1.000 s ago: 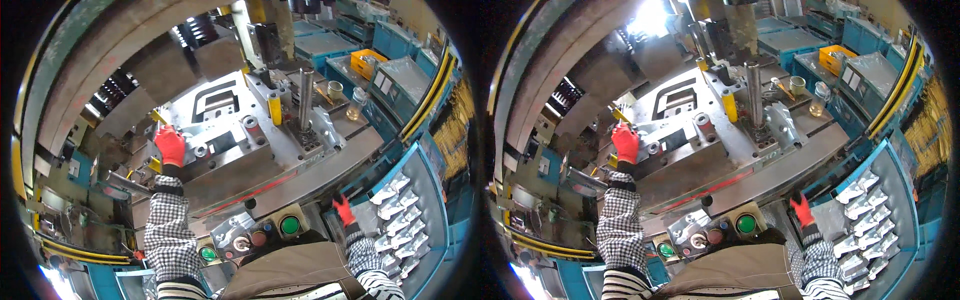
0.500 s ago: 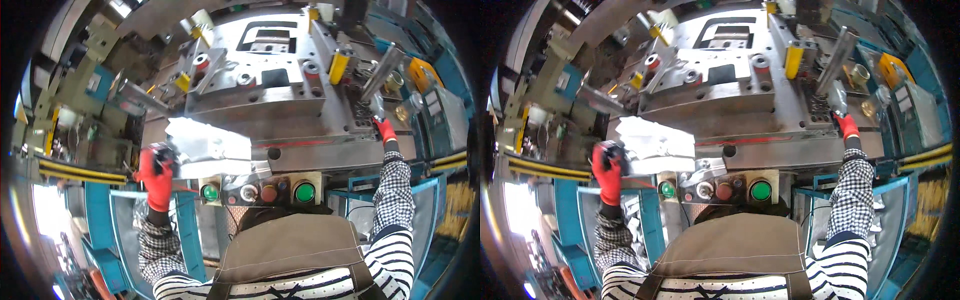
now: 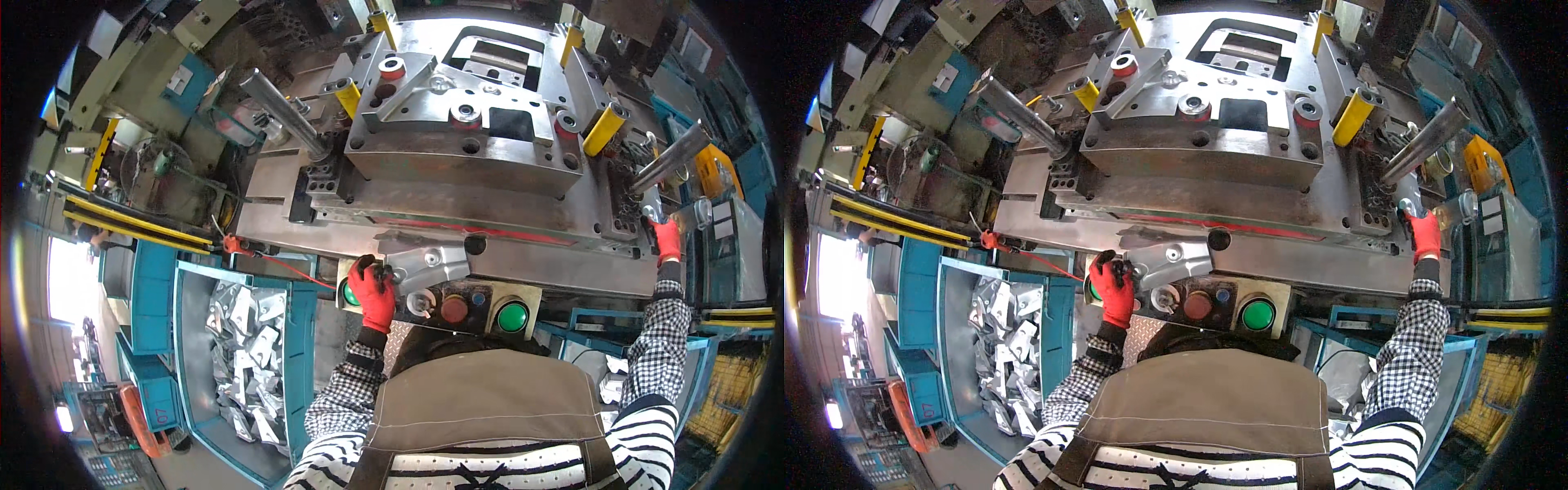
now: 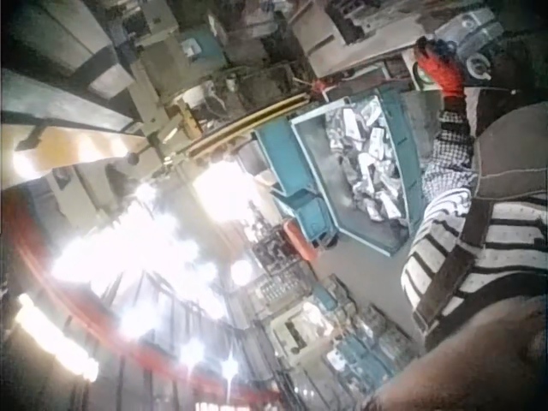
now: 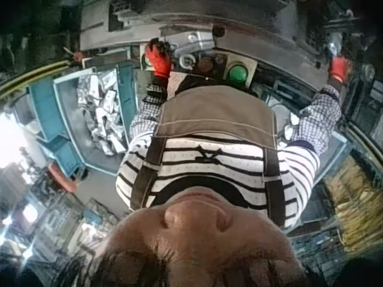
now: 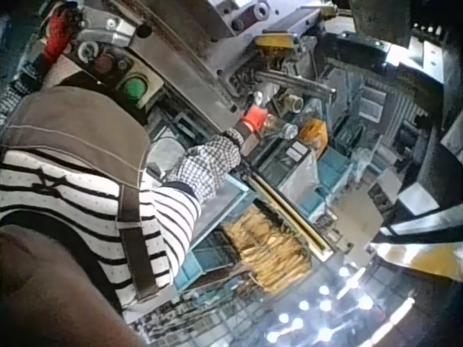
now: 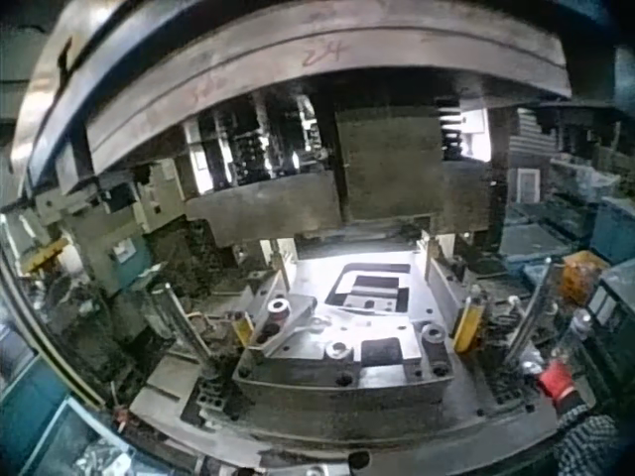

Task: Operator places metal parts into an industrial press machine and activates it using safety buttons.

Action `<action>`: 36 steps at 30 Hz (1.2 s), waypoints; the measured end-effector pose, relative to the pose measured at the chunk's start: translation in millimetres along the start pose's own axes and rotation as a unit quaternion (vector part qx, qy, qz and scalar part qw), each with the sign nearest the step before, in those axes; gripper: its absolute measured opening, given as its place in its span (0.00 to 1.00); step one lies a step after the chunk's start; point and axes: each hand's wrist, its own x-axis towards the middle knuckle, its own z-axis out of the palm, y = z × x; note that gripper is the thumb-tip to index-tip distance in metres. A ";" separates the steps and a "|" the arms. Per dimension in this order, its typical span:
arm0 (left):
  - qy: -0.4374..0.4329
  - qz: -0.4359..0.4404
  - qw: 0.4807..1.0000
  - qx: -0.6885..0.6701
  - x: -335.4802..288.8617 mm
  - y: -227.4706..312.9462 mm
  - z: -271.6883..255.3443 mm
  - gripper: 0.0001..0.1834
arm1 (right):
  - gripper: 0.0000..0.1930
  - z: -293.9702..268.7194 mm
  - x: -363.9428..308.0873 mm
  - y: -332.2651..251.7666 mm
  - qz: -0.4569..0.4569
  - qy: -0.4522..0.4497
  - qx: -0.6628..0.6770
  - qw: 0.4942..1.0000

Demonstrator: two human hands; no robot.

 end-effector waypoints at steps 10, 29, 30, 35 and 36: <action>-0.067 -0.088 0.979 -0.171 -7.7 -44.2 24.8 0.37 | 0.30 -61.4 -143.1 100.4 -0.051 0.013 0.235 0.971; -0.099 -0.144 0.934 -0.311 4.8 -52.3 7.1 0.37 | 0.23 -121.6 -125.9 -428.6 -0.317 -0.327 0.487 0.745; -0.089 -0.151 0.934 -0.311 3.5 -54.3 -0.9 0.37 | 0.23 -121.8 -102.4 -455.4 -0.343 -0.358 0.469 0.731; 0.016 -0.203 0.918 -0.341 -22.8 -79.3 -46.1 0.31 | 0.24 -42.7 58.7 -486.1 -0.329 -0.428 0.270 0.797; 0.024 -0.218 0.913 -0.345 -25.6 -83.9 -50.9 0.30 | 0.26 -37.6 84.9 -481.4 -0.329 -0.438 0.227 0.805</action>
